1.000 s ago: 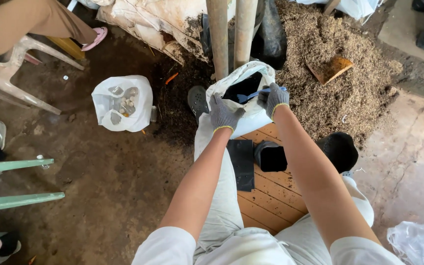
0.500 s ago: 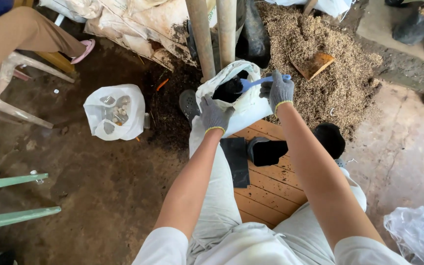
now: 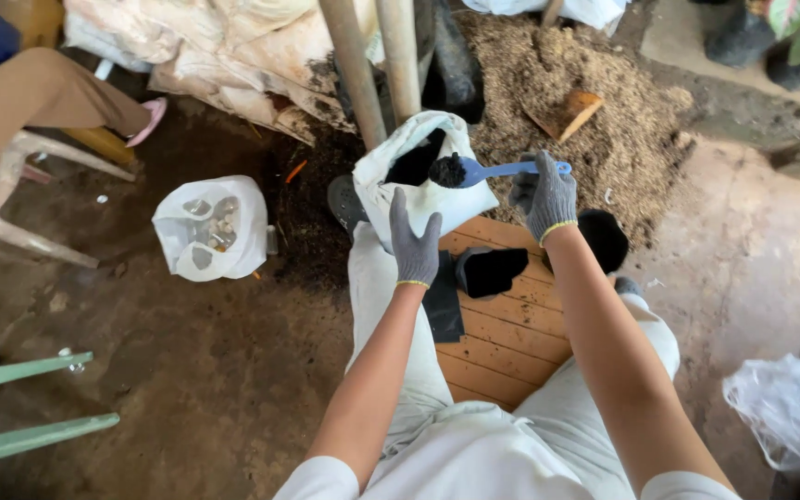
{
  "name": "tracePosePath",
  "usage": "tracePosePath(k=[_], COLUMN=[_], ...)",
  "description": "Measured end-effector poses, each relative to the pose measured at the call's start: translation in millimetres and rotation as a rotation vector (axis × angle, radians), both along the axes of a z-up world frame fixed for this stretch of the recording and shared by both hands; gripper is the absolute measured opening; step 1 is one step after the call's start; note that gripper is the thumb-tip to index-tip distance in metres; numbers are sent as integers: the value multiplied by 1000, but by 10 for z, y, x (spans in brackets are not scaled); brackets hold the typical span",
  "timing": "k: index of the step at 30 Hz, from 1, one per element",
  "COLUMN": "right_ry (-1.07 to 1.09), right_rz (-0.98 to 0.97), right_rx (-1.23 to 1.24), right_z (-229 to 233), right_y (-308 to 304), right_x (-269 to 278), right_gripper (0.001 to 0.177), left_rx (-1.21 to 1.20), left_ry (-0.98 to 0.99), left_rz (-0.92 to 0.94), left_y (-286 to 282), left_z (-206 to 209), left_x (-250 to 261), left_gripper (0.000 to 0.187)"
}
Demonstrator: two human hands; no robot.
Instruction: The person scoops dark soil from a large white sack using a blue scoop and pours it into small black plant pots placed on a wooden board on their lap. The person repeats this process to fill the pots with soil.
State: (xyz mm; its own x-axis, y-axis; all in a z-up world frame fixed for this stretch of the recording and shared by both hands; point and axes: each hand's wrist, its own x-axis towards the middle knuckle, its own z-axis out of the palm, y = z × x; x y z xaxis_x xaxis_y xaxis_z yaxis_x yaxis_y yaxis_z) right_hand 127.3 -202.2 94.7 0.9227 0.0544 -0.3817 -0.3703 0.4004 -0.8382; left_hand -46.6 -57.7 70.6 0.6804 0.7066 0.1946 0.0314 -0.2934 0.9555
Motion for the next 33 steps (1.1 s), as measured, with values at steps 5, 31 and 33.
tracePosePath(k=[5,31,33], right_ry=[45,-650,-557], right_rz=[-68,493,458], right_rx=[-33,-861,-770], right_z=[-148,-697,-901], right_y=[-663,-1224,-1287], right_x=[-324,-1752,-1706], right_gripper=[31,23,23], left_rx=[-119,90,92], left_ry=[-2,375,389], left_rz=[-59,-319,-321], left_y=[-401,-576,-577], left_z=[-192,-892,-893], left_x=[-216,-447,-435], left_gripper=[80,65,64])
